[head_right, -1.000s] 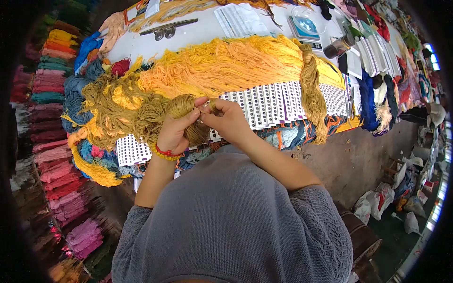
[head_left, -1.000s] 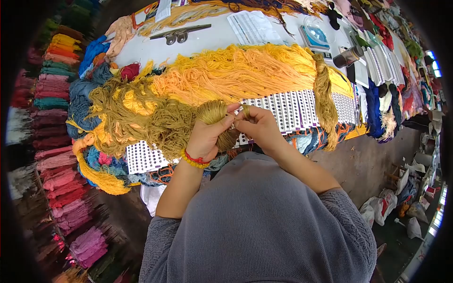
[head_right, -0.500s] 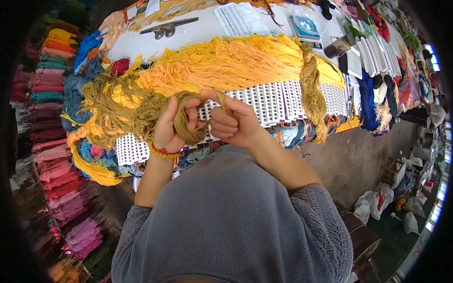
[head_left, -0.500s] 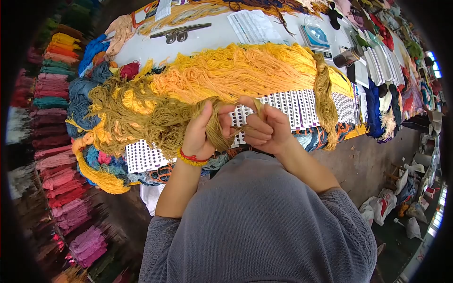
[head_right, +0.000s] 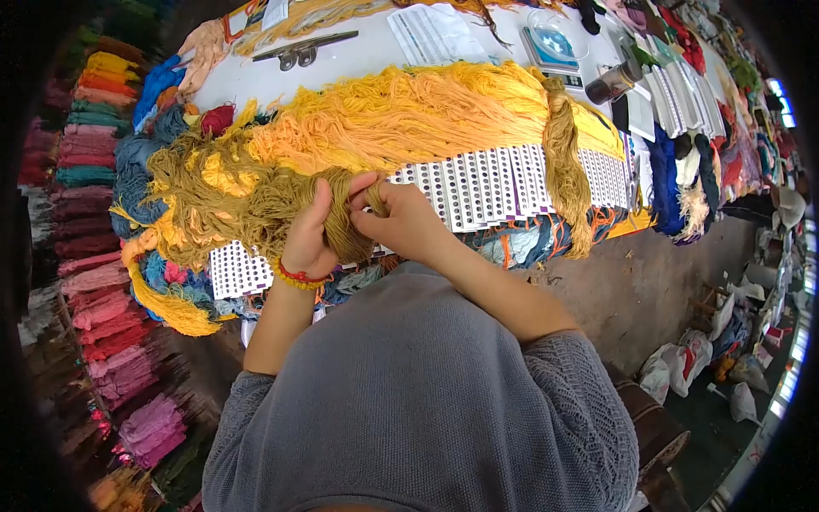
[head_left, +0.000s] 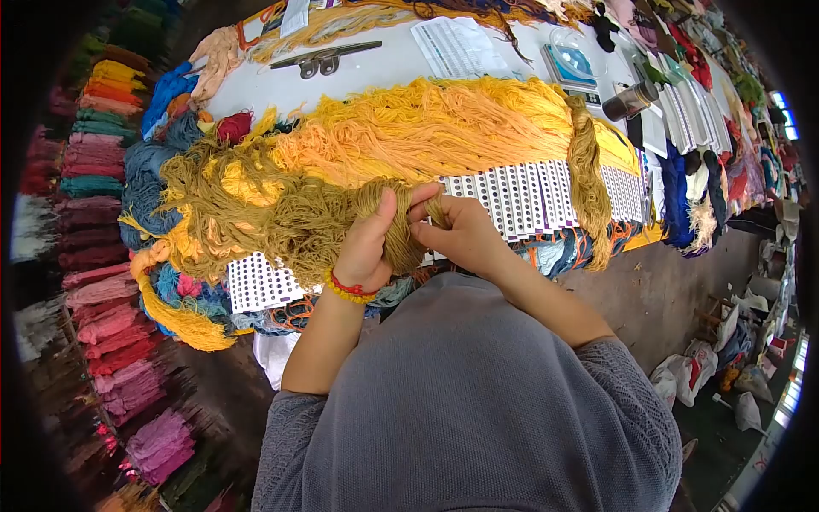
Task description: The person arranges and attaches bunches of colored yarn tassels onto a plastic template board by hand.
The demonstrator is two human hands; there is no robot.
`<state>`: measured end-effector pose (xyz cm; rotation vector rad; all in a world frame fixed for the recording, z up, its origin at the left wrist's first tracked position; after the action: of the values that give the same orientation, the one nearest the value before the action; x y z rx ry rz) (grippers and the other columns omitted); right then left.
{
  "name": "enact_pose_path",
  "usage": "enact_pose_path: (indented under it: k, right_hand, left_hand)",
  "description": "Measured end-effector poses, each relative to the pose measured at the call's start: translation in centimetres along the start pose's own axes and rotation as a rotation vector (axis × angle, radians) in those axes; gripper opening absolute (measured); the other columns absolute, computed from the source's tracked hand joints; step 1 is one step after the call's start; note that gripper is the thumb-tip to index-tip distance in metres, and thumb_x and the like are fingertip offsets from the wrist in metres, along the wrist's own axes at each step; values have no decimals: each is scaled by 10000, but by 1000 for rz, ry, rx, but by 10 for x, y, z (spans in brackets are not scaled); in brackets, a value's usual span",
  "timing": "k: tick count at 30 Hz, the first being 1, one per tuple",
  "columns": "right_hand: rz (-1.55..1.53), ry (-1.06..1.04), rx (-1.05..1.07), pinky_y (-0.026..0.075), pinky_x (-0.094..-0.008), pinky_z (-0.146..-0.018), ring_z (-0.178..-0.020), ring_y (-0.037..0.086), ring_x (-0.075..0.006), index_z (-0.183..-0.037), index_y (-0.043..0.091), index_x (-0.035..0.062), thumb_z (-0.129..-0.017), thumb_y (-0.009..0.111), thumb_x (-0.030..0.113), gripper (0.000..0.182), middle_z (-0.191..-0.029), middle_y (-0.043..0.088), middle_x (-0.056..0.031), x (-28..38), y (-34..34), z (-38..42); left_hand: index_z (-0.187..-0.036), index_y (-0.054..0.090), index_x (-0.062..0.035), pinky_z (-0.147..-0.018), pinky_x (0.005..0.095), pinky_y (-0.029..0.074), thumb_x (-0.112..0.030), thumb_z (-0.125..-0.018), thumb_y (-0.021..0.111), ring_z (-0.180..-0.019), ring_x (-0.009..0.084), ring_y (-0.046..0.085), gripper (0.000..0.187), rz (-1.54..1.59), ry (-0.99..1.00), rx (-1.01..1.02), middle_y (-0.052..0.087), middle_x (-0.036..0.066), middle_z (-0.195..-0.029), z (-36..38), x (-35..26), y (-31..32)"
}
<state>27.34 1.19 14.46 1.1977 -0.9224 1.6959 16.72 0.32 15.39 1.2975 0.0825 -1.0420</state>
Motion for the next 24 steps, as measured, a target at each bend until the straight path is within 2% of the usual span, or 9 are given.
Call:
enact_pose_path:
  k: [3,7,9,10,15,18,20,22,24]
  right_hand:
    - [49,19,18,298,-190,-458,-500,351,-11,-845,592,8,-758,614,111,136,-543,411,68,5,-2,3]
    - [41,-31,19,299,-190,-464,-520,360,-10,-836,592,4,-772,604,105,120,-567,439,65,5,-4,4]
    - [-40,-38,8,304,-189,-470,-531,372,-10,-828,594,2,-782,595,96,104,-583,463,65,-9,-2,-1]
    - [-121,-43,-2,309,-187,-476,-542,383,-10,-821,595,1,-793,586,87,91,-599,487,64,-13,-2,-2]
    - [-141,23,3,329,-190,-477,-544,412,-15,-804,589,-6,-790,588,105,112,-617,520,40,-12,-5,-1]
    - [-122,-7,-31,337,-201,-461,-516,420,-32,-769,575,-9,-772,610,139,152,-601,517,16,-6,-10,0]
    - [-107,-51,-45,332,-202,-452,-503,426,-41,-755,570,-8,-773,610,140,154,-610,528,7,-2,-16,1]
    - [-845,282,305,342,-211,-442,-494,451,-66,-731,555,-2,-776,609,148,165,-607,525,9,-10,-7,4]
    - [-816,284,341,377,-244,-450,-495,473,-99,-742,545,11,-766,608,152,156,-563,494,-1,-8,-10,3]
  left_hand:
    - [-1217,420,15,-820,271,421,-408,-928,275,-893,121,514,533,25,1,106,523,62,-1025,-2,2,-14]
    - [-1208,437,10,-784,250,424,-401,-928,293,-833,100,500,518,28,-3,108,512,27,-934,-2,0,-8]
    - [-1191,458,10,-751,232,432,-379,-926,326,-842,100,502,488,-13,8,-52,516,21,-933,-1,-2,-9]
    - [-1191,458,10,-751,232,432,-379,-926,326,-842,100,502,488,-13,8,-52,516,21,-933,-2,-1,-11]
    - [-1146,504,14,-720,239,454,-168,-869,493,-815,109,523,331,-142,123,-92,545,29,-911,-2,-9,-11]
    - [-1151,499,15,-655,234,449,-98,-826,541,-761,102,520,346,-98,93,-154,551,20,-831,-1,-8,-10]
    - [-1142,503,28,-672,236,431,-107,-820,549,-743,105,508,352,-122,88,-131,514,3,-762,-2,-8,-14]
    - [-1133,507,41,-688,238,413,-116,-813,557,-725,108,496,360,-145,82,-106,477,-14,-694,-1,-7,-17]
    - [-1052,561,31,-545,207,388,-109,-801,585,-570,73,471,288,-276,111,-78,521,-11,-660,0,-9,-20]
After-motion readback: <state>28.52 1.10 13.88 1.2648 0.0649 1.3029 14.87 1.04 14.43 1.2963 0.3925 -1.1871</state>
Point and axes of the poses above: each hand's wrist, its own z-axis away from the middle knuckle, its own y-axis out of the palm, x = y × z, the point moved 5 cm from there along -z, towards the middle knuckle
